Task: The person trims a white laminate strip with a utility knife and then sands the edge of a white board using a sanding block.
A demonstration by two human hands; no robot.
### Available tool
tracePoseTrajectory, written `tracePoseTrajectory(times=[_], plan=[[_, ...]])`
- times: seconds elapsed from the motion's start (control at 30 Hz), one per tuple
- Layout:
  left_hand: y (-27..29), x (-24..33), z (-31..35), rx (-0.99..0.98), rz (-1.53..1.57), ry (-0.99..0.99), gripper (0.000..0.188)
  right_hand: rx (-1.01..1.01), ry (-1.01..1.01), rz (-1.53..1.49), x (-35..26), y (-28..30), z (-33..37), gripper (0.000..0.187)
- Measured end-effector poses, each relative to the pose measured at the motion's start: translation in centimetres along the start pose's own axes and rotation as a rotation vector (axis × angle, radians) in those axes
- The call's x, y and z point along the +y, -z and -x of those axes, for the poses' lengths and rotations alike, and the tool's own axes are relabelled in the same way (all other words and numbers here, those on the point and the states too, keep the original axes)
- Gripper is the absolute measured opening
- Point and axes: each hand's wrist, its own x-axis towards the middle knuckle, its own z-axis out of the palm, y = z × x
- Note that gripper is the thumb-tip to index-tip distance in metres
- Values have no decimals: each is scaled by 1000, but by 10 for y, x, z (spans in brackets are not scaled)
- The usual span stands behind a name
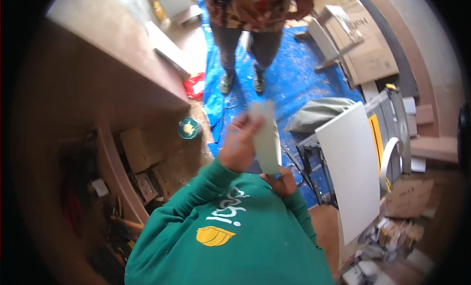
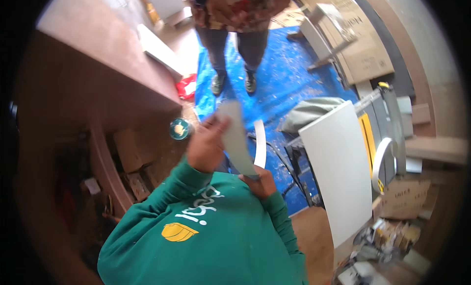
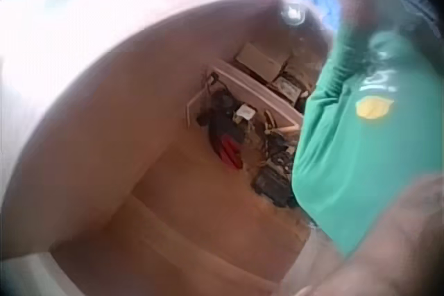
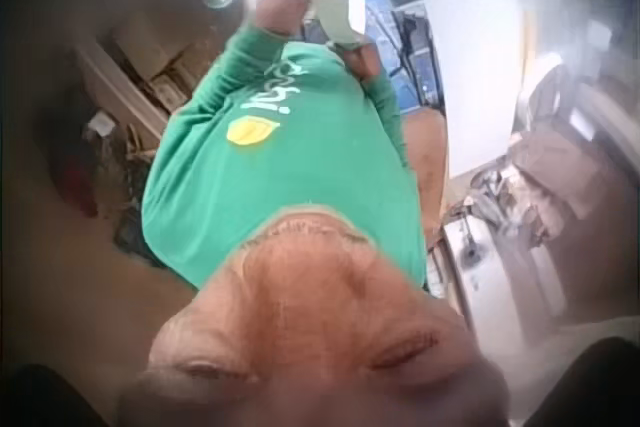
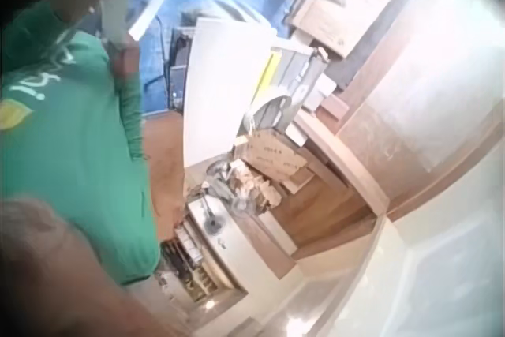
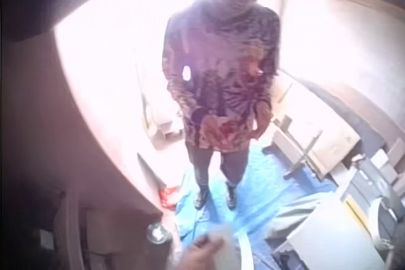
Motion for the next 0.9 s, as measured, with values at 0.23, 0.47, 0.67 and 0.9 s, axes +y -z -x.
tracePoseTrajectory(times=[0.23, 0.47, 0.67, 0.9], plan=[[14, 44, -96, 96, 24, -150, 21, 145, -180, -42, -33, 63, 19, 26], [8, -13, -158, -30, -130, 337, 25, 376, -460, 12, -91, 85, 76, 39], [-26, -41, -192, -285, -48, 722, 20, 688, -644, -17, -117, 82, 102, 35], [-18, -25, -210, -64, -122, 805, 17, 783, -657, -39, -137, 64, 88, 34]])
